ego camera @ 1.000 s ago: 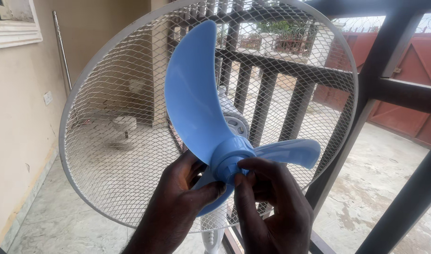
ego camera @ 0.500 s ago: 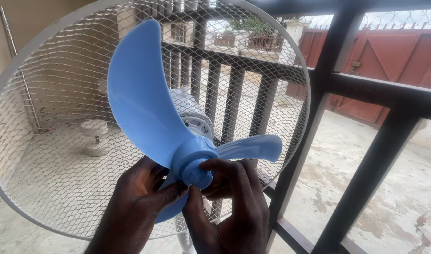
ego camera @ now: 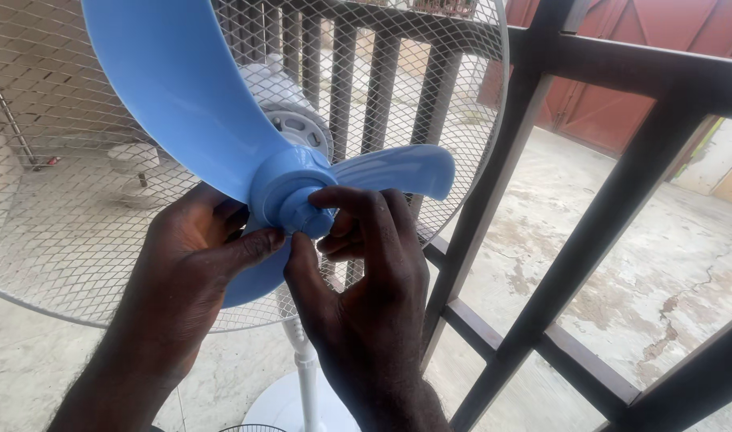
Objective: The person assembles a pedestal fan by first inserting a white plastic hub into the motor shaft and tightening it with a screwdriver. Then the person attaches a blue three-blade fan blade to the hub and secures it with a blue plastic nut.
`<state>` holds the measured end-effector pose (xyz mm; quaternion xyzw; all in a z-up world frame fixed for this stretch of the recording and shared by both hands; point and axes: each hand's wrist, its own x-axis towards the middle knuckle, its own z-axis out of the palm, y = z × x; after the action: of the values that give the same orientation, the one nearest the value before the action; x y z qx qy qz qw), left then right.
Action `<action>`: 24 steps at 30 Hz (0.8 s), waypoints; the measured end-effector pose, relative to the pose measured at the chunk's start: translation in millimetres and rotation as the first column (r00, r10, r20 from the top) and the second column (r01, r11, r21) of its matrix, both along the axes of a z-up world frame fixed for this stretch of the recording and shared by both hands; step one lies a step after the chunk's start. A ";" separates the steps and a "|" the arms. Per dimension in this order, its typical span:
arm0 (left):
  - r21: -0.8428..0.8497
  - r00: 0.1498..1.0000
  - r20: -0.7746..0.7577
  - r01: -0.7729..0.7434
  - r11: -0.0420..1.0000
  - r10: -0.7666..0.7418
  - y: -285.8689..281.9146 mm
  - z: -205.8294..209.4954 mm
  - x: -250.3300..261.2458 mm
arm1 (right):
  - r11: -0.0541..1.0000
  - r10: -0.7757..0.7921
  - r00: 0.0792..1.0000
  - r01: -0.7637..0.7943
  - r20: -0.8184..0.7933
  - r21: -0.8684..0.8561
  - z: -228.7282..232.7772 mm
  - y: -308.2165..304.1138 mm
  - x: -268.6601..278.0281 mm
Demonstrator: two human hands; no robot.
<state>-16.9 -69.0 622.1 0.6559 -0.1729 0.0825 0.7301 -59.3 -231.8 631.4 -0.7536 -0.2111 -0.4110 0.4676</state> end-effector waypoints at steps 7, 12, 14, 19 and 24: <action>0.034 1.000 0.015 -0.008 0.999 0.007 0.9 0.6 -2.2 | 1.000 0.026 0.999 -0.026 0.021 -0.010 -1.8 3.7 -1.0; 0.040 1.000 0.018 0.004 0.999 -0.005 1.8 0.5 1.2 | 0.998 -0.051 0.997 0.053 0.062 -0.029 -4.8 7.2 1.7; 0.040 1.000 0.030 0.004 0.999 -0.005 2.7 0.5 1.2 | 0.996 -0.081 0.995 0.083 0.063 -0.031 -6.8 8.4 3.3; 0.041 0.999 0.038 0.015 0.999 -0.016 2.4 2.9 -0.6 | 0.997 -0.080 0.996 0.080 0.049 -0.014 -8.9 8.1 8.3; 0.050 0.997 -0.055 -0.044 0.998 0.047 0.8 7.8 -4.4 | 0.996 -0.078 0.992 0.082 0.096 -0.040 -9.8 8.0 6.8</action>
<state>-21.3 -68.2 629.9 0.6793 -0.1394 0.0765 0.7164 -52.5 -223.8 621.6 -0.7514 -0.2114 -0.4597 0.4235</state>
